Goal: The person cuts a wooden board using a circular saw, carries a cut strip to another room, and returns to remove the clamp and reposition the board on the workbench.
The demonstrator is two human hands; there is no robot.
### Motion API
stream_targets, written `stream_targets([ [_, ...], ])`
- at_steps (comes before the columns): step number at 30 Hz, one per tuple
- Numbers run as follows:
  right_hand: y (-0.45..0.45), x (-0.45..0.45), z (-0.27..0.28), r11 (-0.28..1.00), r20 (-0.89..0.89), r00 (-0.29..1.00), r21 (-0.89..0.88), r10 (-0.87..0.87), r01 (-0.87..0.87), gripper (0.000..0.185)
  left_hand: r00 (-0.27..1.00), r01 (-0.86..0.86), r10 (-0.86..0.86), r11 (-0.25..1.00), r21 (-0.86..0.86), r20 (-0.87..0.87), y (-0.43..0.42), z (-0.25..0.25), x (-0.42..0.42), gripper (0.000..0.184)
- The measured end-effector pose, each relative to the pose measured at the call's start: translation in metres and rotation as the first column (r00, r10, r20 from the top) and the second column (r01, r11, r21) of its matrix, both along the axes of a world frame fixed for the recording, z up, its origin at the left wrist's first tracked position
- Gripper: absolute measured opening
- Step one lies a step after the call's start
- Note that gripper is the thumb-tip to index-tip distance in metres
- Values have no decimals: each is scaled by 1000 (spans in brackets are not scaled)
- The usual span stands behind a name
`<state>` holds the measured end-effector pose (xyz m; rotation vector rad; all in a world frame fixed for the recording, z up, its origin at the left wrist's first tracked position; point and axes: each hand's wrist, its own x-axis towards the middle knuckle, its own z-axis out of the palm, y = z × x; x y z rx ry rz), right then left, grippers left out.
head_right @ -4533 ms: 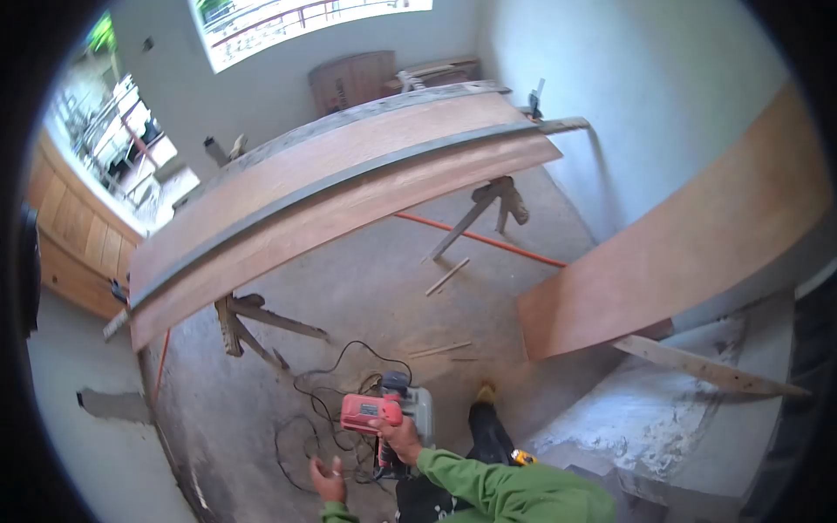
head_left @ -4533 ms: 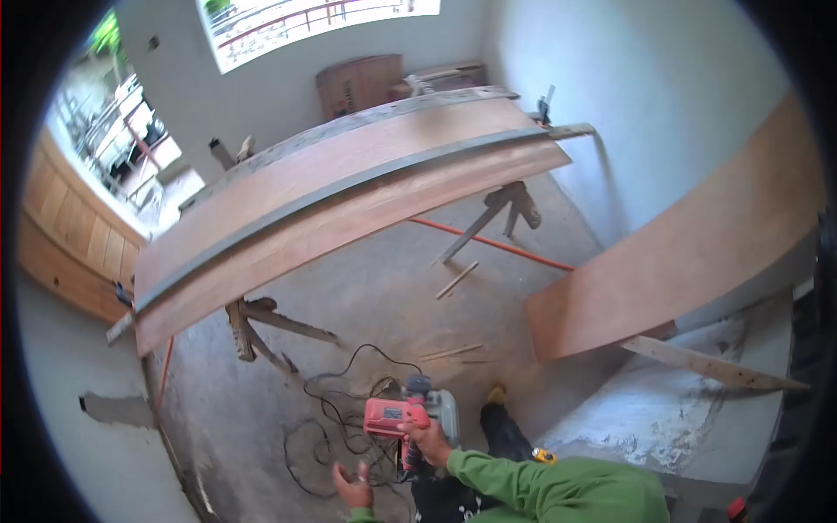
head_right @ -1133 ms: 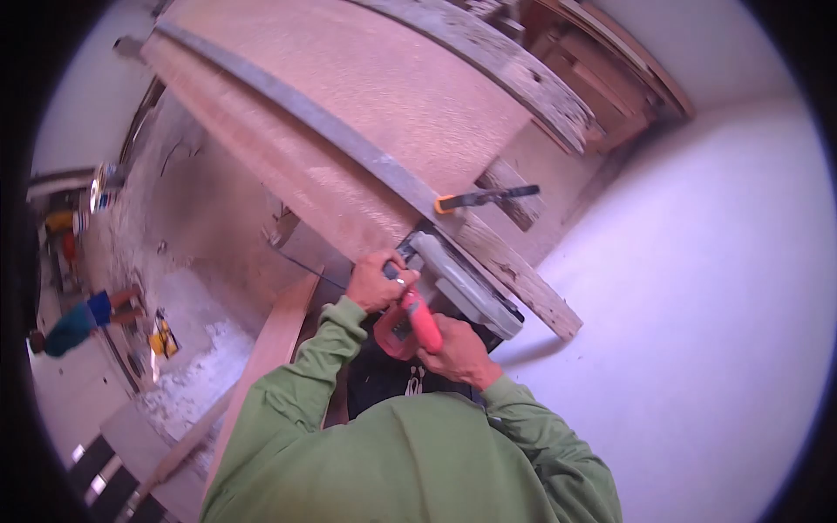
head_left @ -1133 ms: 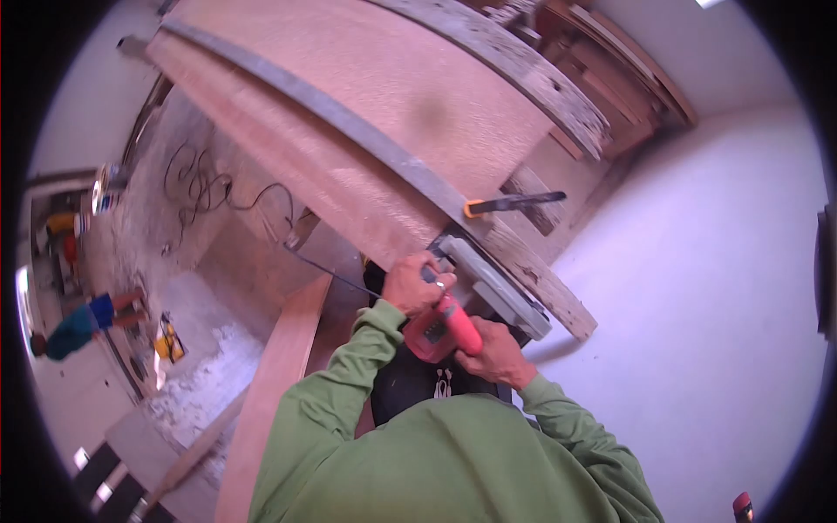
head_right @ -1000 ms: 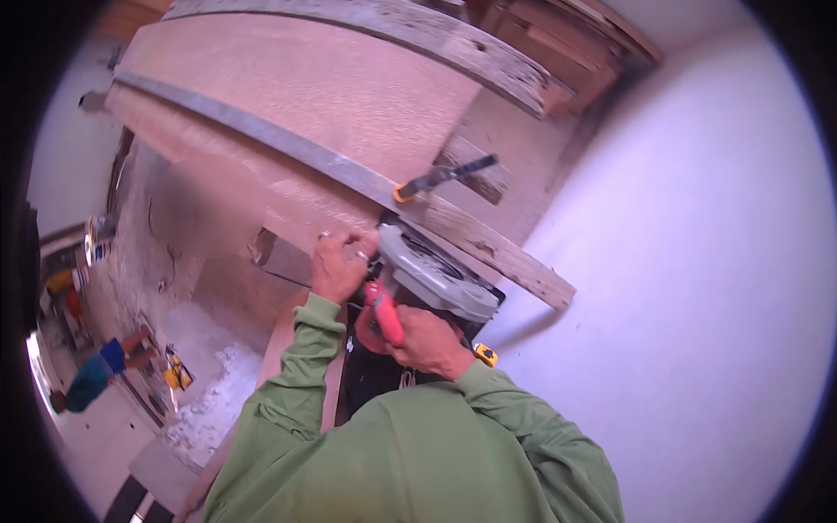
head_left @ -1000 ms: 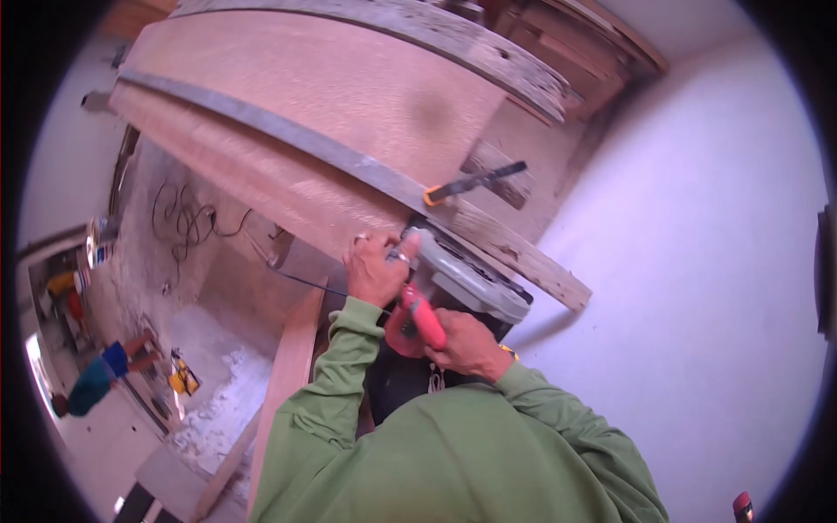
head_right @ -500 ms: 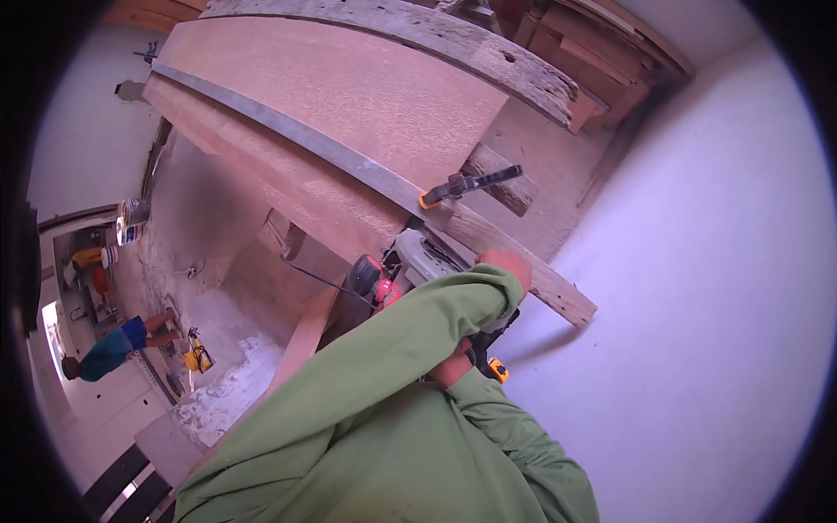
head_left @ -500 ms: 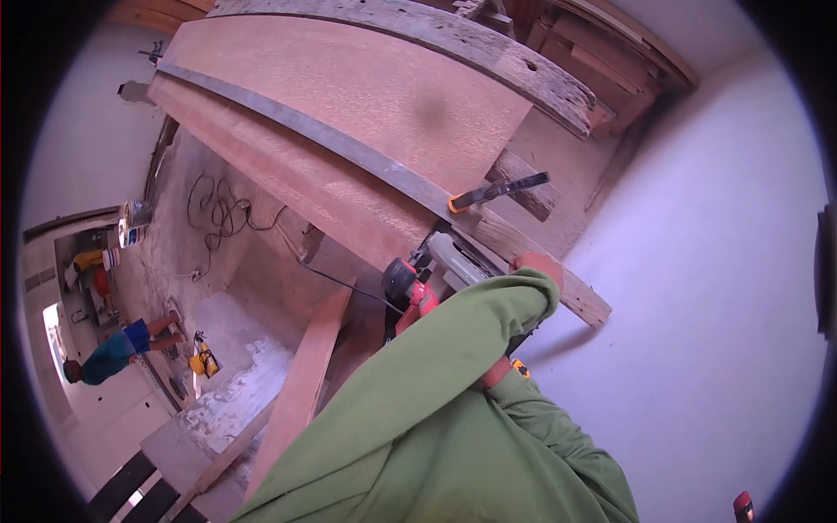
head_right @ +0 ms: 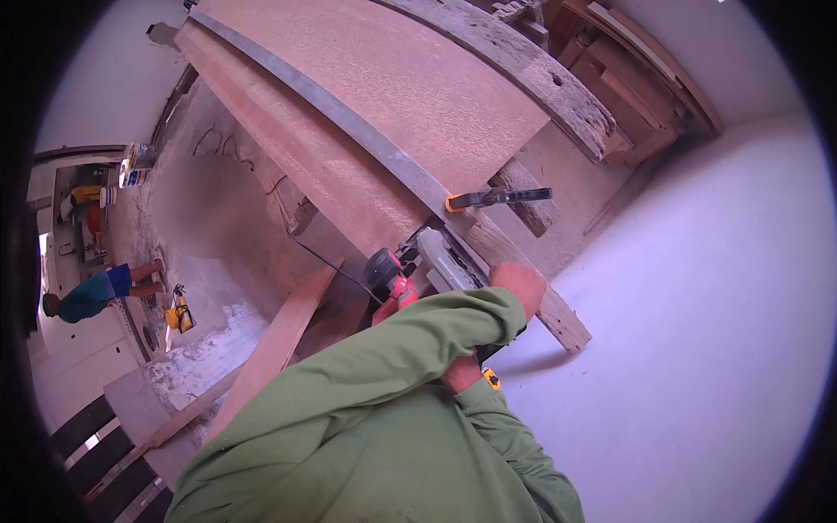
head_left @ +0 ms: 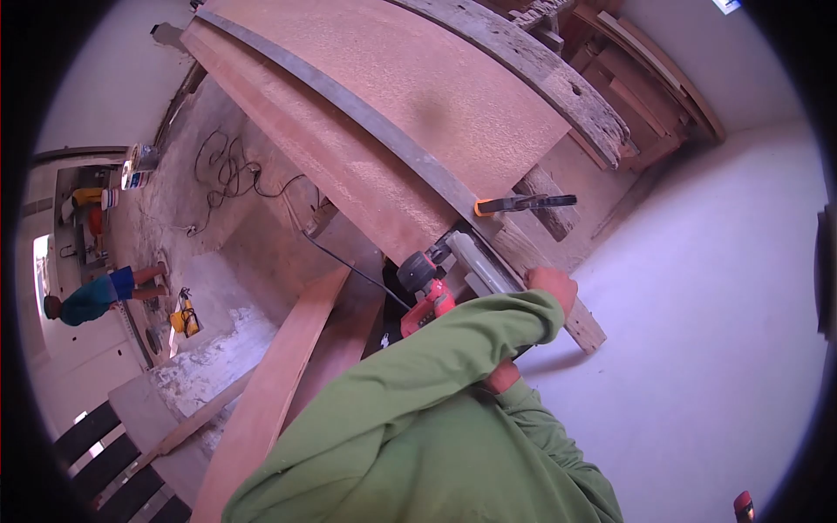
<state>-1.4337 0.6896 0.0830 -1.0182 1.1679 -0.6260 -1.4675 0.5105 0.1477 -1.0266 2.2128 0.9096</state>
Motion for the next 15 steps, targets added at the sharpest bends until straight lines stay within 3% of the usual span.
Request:
stream_targets([
  [1,-18,3,17,923,-474,860,-214,188,-319,54,997,-32,29,998,-44,-64,-6,5,10,18],
  [2,-34,10,18,962,-195,979,-253,56,-105,53,989,-79,66,992,-97,-130,-10,3,18,14],
  [3,-50,17,19,965,108,992,-245,-69,94,53,989,-81,68,992,-97,-129,-18,9,28,14],
  [4,-73,12,47,951,-274,952,-231,141,-207,52,981,-126,97,977,-173,-169,-28,20,41,12],
  [5,-86,10,62,874,-605,729,-109,319,-473,51,970,-174,123,953,-246,-210,-36,27,56,12],
  [6,-88,13,55,918,-454,890,-337,35,-208,43,962,-211,152,940,-268,-225,-43,26,71,16],
  [7,-91,13,60,917,-454,890,-337,41,-214,43,953,-249,181,925,-288,-243,-49,25,88,20],
  [9,-99,12,76,982,-465,870,-7,164,-188,39,899,-390,305,884,-257,-314,-56,18,124,33],
  [10,-97,13,75,986,-427,898,-73,104,-149,35,897,-394,309,883,-256,-317,-55,11,136,33],
  [12,-94,13,72,986,-431,897,-78,98,-145,35,855,-517,443,772,-370,-271,-51,0,153,59],
  [13,-94,13,71,987,-432,897,-82,90,-138,35,850,-524,449,768,-367,-274,-44,-2,150,59],
  [15,-93,14,71,984,-433,899,-120,69,-133,35,732,-597,660,498,-630,-172,-29,1,141,82],
])
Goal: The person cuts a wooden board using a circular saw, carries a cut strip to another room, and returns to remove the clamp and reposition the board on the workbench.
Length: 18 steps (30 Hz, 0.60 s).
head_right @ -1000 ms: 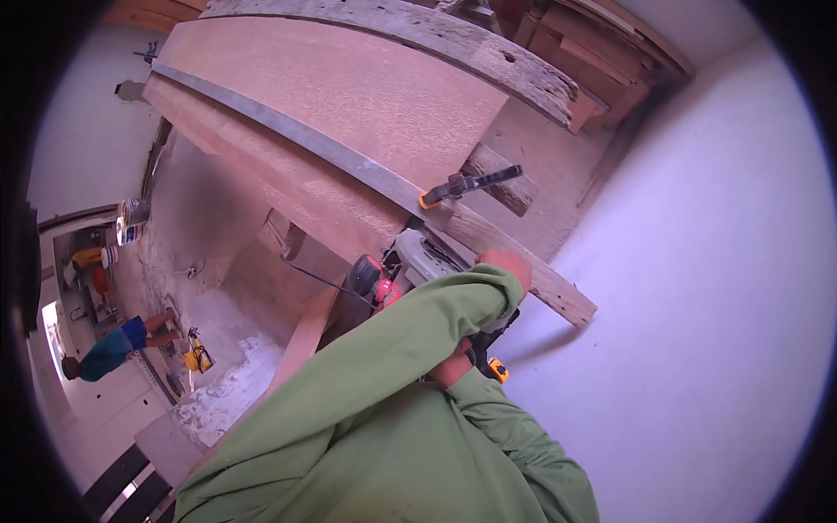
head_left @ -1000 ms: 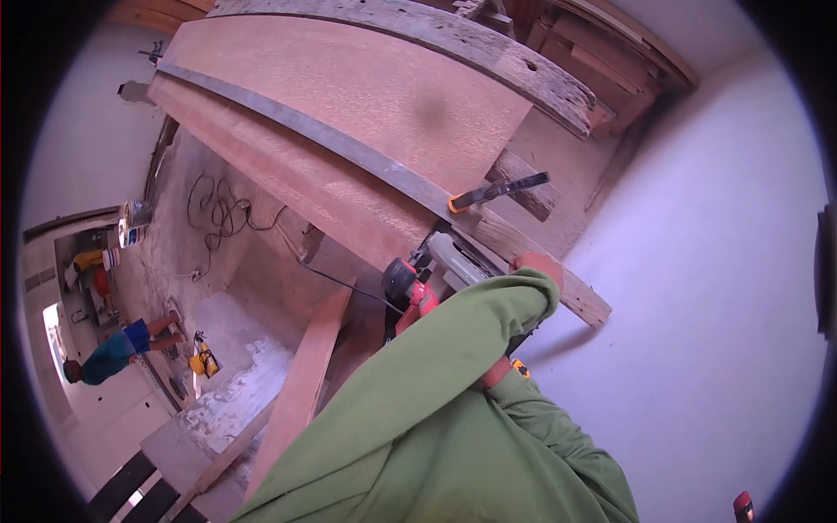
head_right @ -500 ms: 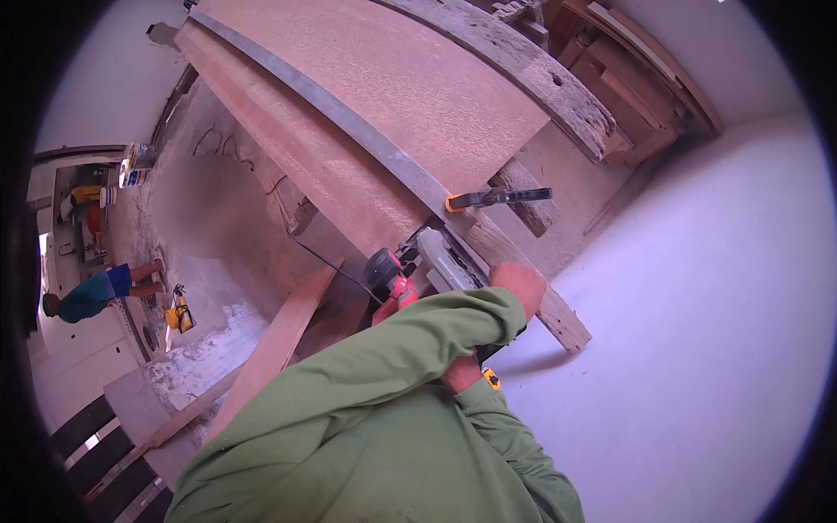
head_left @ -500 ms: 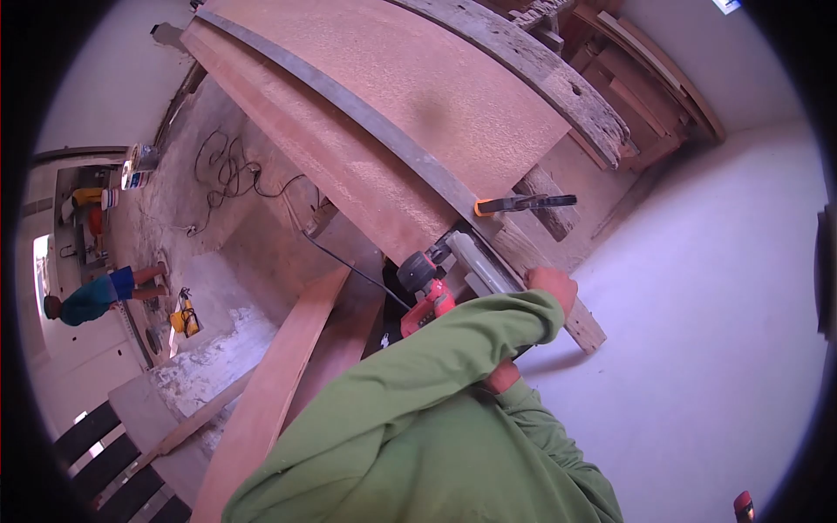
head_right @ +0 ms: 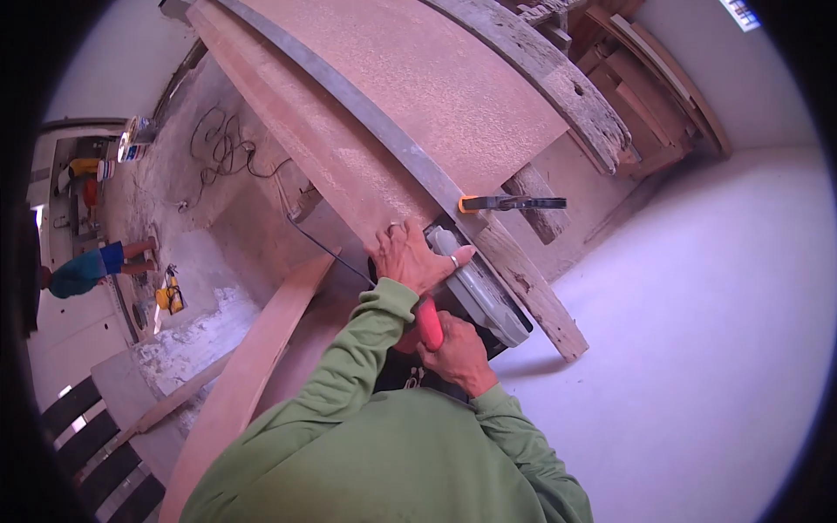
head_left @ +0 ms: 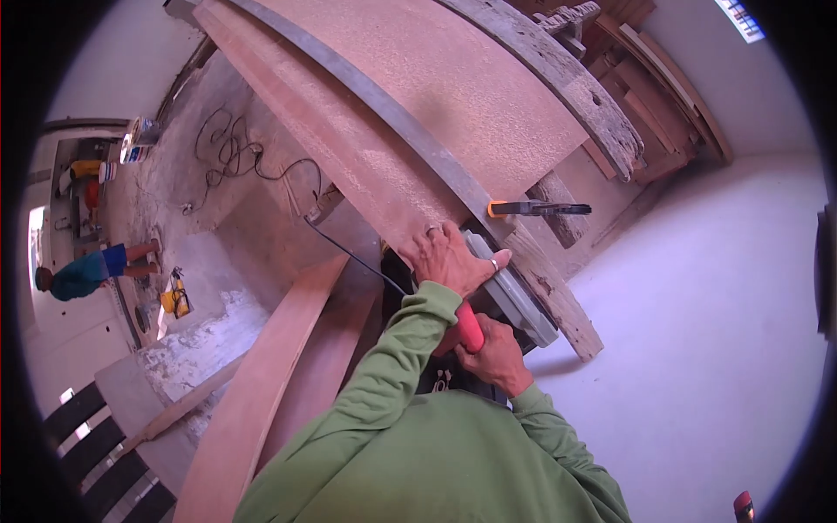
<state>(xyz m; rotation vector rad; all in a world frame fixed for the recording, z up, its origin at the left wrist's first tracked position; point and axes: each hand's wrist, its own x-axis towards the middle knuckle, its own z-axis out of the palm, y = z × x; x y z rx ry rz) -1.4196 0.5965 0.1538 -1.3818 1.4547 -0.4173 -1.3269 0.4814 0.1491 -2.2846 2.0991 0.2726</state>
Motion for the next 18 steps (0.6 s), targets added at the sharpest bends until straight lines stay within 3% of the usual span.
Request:
stream_targets([
  [1,0,-1,0,999,6,1000,-43,-10,10,34,1000,-17,17,1000,2,-7,-1,3,2,82],
  [3,-1,-1,1,1000,-6,1000,-24,7,-7,35,972,-84,183,857,508,-147,-6,10,6,95],
  [5,2,-2,1,1000,-10,1000,0,19,-19,36,963,-61,190,844,533,-190,-9,12,7,95],
  [7,4,-2,-6,994,76,996,-92,-54,61,35,954,-36,192,835,549,-229,-8,9,11,95],
  [10,8,-7,-14,994,92,994,-88,-58,66,33,945,-21,175,876,483,-275,-6,3,8,94],
  [18,0,-18,-26,998,99,995,-55,32,-27,40,948,-42,189,871,489,-255,-7,1,10,95],
])
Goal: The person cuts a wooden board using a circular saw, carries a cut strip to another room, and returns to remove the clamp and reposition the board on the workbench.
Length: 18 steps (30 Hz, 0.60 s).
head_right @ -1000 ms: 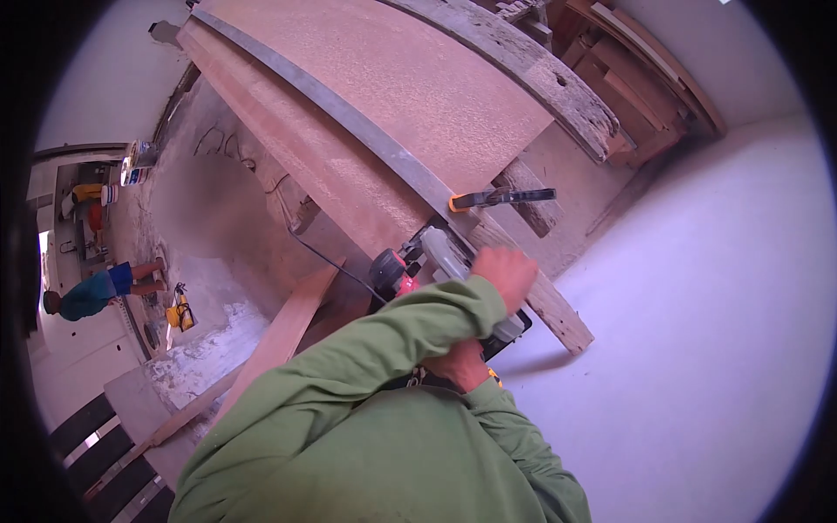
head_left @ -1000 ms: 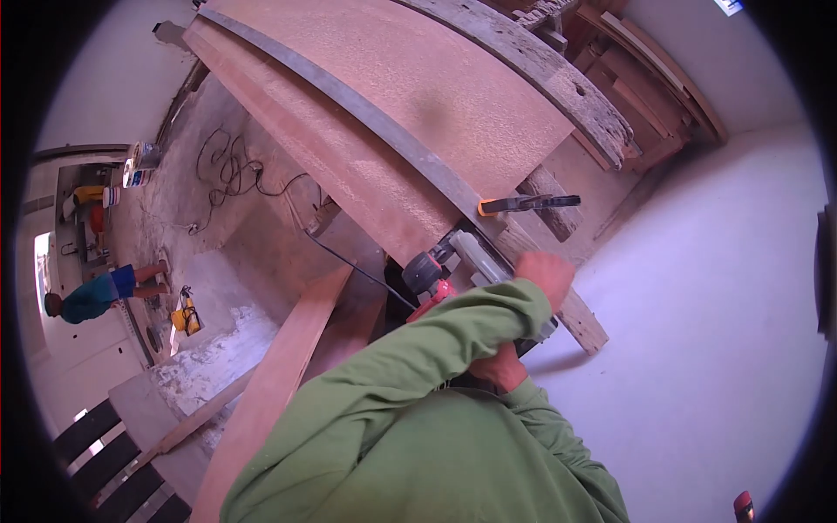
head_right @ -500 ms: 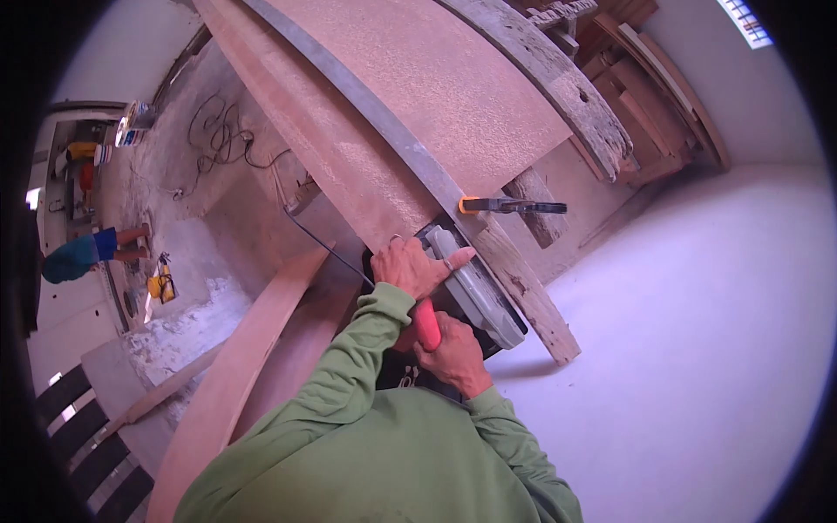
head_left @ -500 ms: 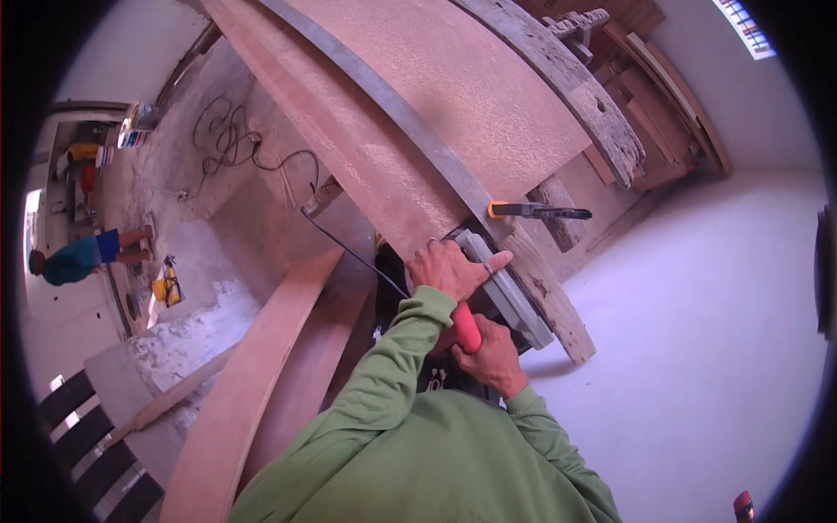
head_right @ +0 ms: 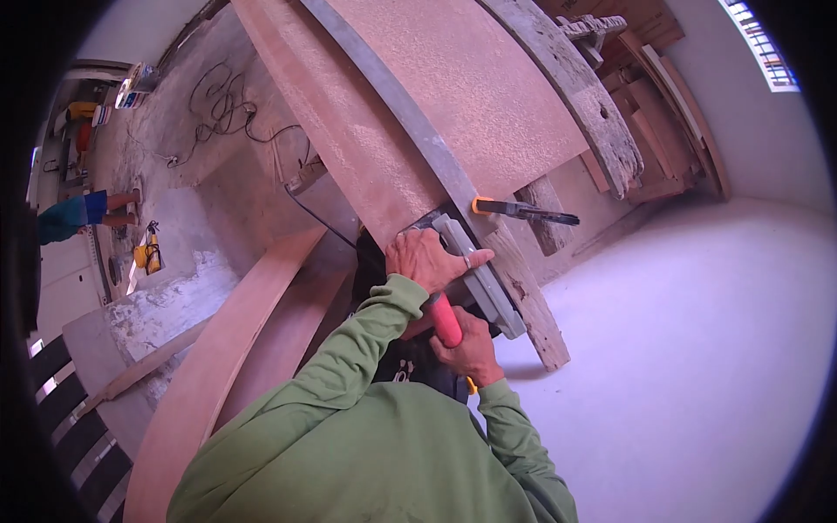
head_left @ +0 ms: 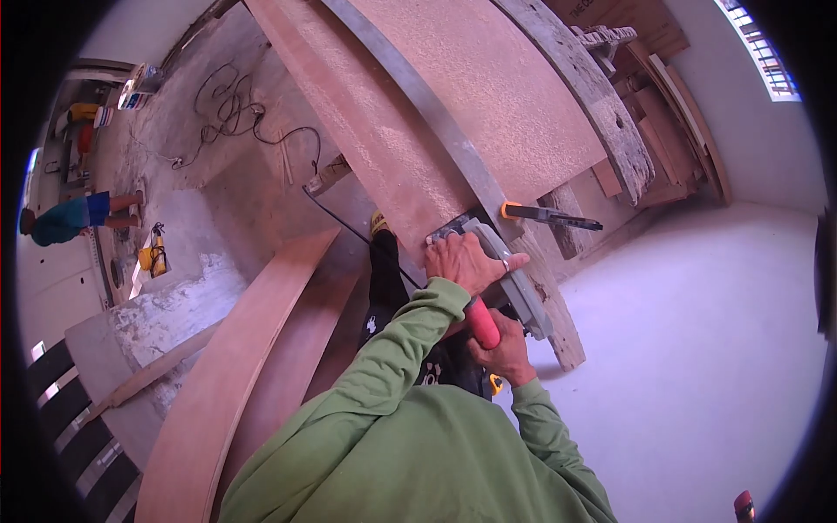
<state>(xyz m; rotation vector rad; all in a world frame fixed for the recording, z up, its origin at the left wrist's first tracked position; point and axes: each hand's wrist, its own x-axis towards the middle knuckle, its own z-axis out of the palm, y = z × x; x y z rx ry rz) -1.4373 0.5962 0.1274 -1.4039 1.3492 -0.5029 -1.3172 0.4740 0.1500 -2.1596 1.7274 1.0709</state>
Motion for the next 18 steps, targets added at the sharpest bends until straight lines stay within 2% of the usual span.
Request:
stream_targets([
  [8,-2,2,-4,999,23,999,19,-42,41,36,1000,-5,5,1000,6,-28,2,-12,1,93],
  [11,3,-4,-16,999,20,999,23,31,-32,35,999,-17,17,1000,11,-40,4,-13,1,92],
  [15,4,-4,-19,999,9,999,5,39,-39,33,999,-21,21,1000,-21,-32,8,-18,-1,91],
  [18,3,-4,-15,998,8,1000,53,29,-29,33,999,-11,11,1000,-6,-39,7,-18,-1,92],
])
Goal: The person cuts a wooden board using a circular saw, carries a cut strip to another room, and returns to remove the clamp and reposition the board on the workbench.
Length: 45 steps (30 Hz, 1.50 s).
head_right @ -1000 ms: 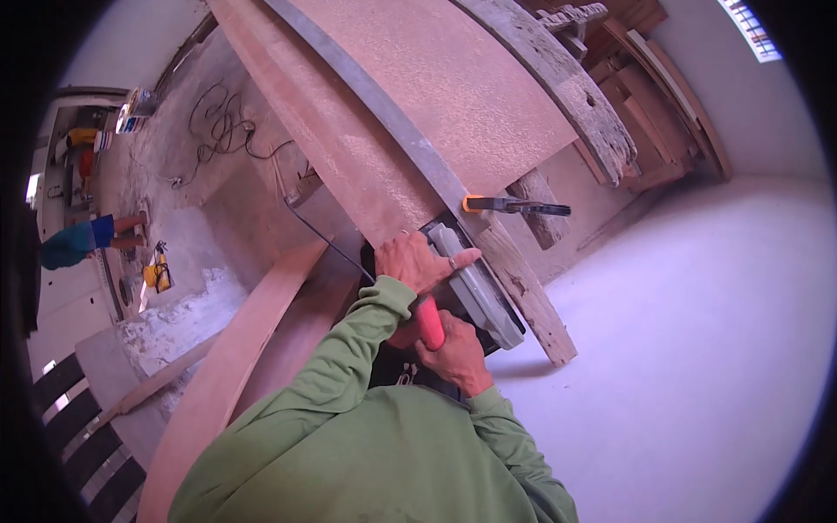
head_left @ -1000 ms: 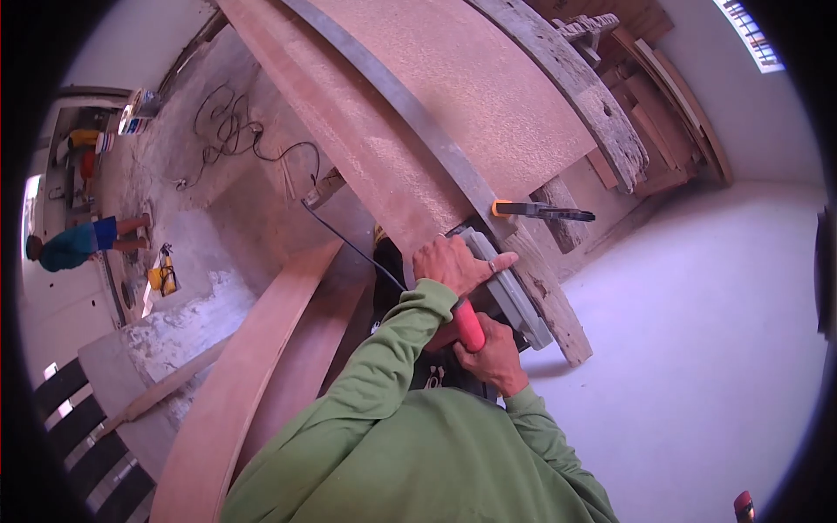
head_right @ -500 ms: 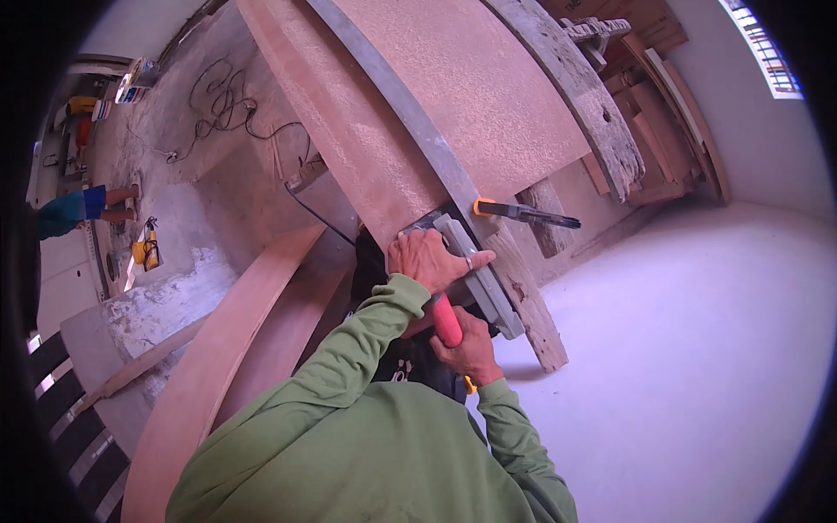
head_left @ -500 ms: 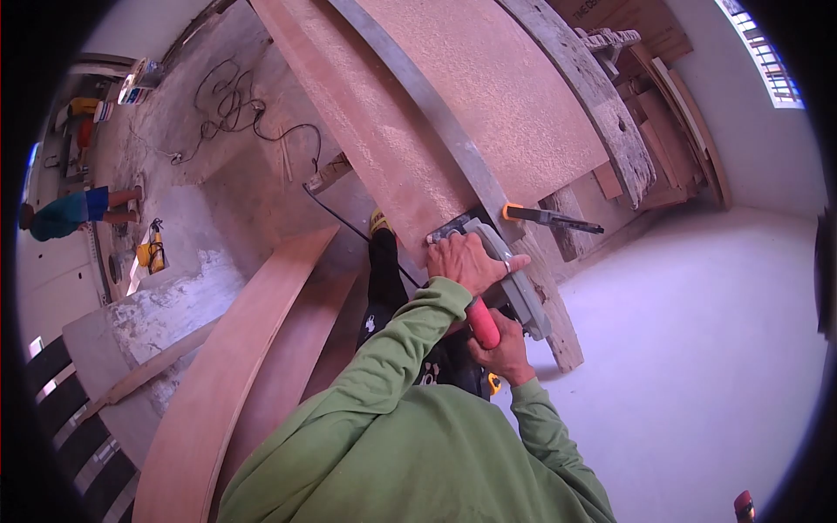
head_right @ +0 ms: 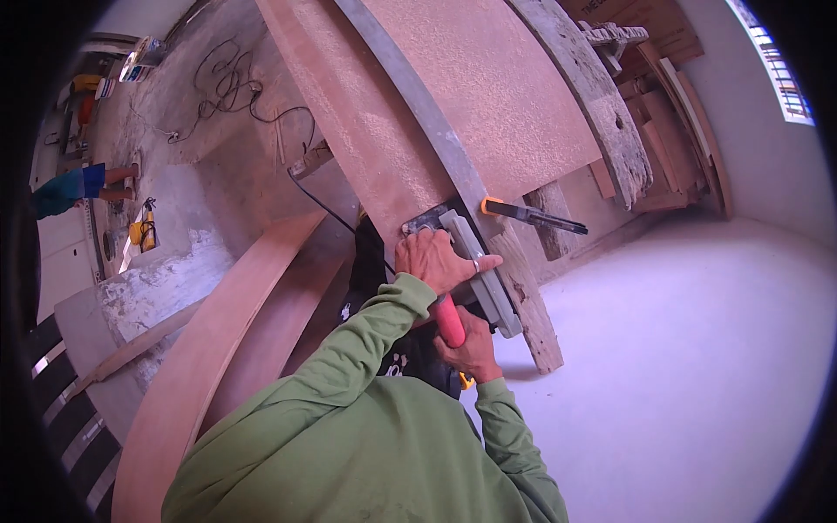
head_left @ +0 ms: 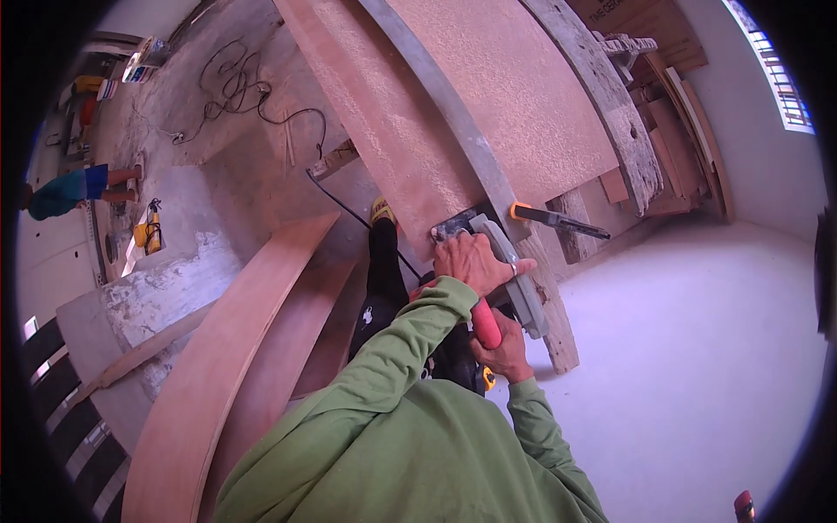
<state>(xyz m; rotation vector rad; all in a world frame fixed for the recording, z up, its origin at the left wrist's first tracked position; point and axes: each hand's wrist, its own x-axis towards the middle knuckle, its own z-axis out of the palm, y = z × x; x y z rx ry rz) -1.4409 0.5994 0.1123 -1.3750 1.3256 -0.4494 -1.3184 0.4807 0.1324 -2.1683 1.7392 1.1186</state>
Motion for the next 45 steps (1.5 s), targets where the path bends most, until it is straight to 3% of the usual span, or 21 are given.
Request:
stream_targets([
  [15,-2,4,-3,1000,-31,999,-4,-17,17,32,998,-31,35,997,69,-53,-8,6,7,89],
  [45,-24,21,-8,999,-11,1000,-43,4,-5,32,997,-42,43,999,18,-59,-29,6,25,95],
])
